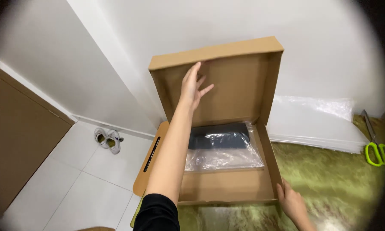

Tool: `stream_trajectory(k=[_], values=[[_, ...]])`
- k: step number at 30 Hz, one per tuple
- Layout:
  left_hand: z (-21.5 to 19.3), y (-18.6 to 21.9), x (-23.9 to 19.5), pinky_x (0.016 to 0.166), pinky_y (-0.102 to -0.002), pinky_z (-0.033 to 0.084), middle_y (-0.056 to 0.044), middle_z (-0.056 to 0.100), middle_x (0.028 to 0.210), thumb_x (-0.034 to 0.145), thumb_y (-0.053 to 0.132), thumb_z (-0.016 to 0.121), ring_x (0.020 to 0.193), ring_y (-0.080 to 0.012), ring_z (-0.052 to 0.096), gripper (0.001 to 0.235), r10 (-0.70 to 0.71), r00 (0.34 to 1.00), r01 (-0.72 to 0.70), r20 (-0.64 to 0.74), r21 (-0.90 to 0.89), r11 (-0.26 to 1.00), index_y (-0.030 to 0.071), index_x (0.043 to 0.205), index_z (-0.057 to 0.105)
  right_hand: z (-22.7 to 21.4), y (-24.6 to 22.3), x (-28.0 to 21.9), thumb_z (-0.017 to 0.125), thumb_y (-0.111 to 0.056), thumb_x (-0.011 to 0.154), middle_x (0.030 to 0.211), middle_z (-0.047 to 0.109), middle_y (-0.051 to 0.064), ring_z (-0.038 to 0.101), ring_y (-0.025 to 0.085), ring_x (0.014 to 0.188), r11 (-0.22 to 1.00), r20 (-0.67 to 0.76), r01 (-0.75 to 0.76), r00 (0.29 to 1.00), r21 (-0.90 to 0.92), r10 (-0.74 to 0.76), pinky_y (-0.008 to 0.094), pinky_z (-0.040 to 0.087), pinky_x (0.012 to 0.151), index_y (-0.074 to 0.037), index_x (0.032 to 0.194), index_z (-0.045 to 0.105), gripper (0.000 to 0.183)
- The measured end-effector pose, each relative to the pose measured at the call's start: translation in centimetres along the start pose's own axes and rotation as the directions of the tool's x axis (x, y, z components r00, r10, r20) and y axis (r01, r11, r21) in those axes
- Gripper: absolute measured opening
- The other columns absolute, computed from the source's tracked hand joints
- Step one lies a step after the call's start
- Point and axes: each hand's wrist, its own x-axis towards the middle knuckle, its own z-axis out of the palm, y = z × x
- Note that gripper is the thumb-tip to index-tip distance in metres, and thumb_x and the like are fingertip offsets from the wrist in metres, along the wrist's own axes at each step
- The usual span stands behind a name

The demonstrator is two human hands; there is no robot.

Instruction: The person packs a black garment into a plastic bag and places it inside a cardboard box. They then tie a white ribbon around the box and stack it with other boxes. Later, they remove the garment from the bag, hang it on a hanger, and place it on a clothing rack. Finally, they pack another item into a plastic bag and place it in a box.

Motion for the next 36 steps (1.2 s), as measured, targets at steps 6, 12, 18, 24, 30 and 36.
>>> stream_trajectory(k=[6,12,18,24,30,36], values=[[-8.6,-7.2,-3.4,0.114,-0.062,0.049,-0.001,0.027,0.178,0.082,0.068,0.056,0.157,-0.0305,0.037,0.086,-0.173,0.985,0.116,0.010,0.702,0.703,0.034,0.160,0.043,-7.8,-7.8,-5.4,0.047,-0.018,0.104,0.157,0.056,0.015,0.081,0.045,0.100,0.961,-0.047,0.092,0.995,0.260,-0.083,0.058,0.066,0.064,-0.019,0.160,0.021,0.062],[-18.9,-19.6,-10.4,0.130,-0.067,0.008,-0.010,-0.027,0.177,0.081,0.031,0.091,0.162,-0.0396,-0.017,0.129,-0.256,0.952,0.239,-0.170,0.933,0.269,0.034,0.172,-0.001,-4.6,-9.3,-0.6,0.062,-0.004,0.090,0.169,0.037,0.023,0.034,0.043,0.160,0.698,-0.428,0.694,0.585,-0.173,-0.688,0.056,0.038,0.125,0.000,0.148,0.049,0.060],[-22.6,-24.9,-11.7,0.116,-0.057,0.041,-0.031,0.011,0.171,0.086,-0.004,0.078,0.150,-0.0516,0.030,0.126,-0.161,0.975,0.163,-0.155,0.986,0.042,0.031,0.174,-0.006,-5.0,-14.0,2.0,0.088,-0.007,0.076,0.152,0.050,0.030,0.054,0.050,0.142,0.942,0.009,0.328,0.944,0.065,-0.329,0.058,0.048,0.120,-0.023,0.173,0.010,0.126],[-23.2,-24.8,-9.7,0.063,-0.039,0.065,-0.029,0.052,0.153,0.084,-0.023,0.071,0.066,-0.0292,0.068,0.128,0.072,0.997,0.030,-0.019,0.989,-0.147,0.033,0.172,-0.003,-6.4,-14.9,2.3,0.052,0.003,0.084,0.118,0.073,0.028,0.073,0.048,0.099,0.972,0.136,0.233,0.964,-0.028,-0.227,0.054,0.057,0.082,-0.036,0.175,-0.005,0.114],[-21.4,-16.3,-10.6,0.055,-0.026,0.047,-0.001,0.057,0.067,0.090,0.009,0.088,0.055,-0.0125,0.051,0.133,0.023,0.984,0.167,-0.179,0.950,0.262,0.033,0.173,-0.012,-11.1,-15.4,2.4,0.082,-0.026,0.084,0.086,0.080,0.009,0.075,0.034,0.091,0.947,-0.065,0.142,0.990,0.288,-0.129,0.043,0.052,0.086,-0.034,0.171,0.034,0.099],[-20.4,-12.5,-9.3,0.116,-0.049,0.041,-0.003,0.082,0.108,0.085,0.023,0.088,0.123,-0.0225,0.072,0.113,-0.072,0.923,0.310,-0.378,0.618,0.723,0.038,0.170,0.015,-13.7,-17.0,5.2,0.073,-0.008,0.098,0.075,0.055,0.007,0.050,0.019,0.060,0.588,-0.155,0.221,0.975,0.778,-0.162,0.034,0.041,0.062,-0.019,0.146,0.047,0.056]])
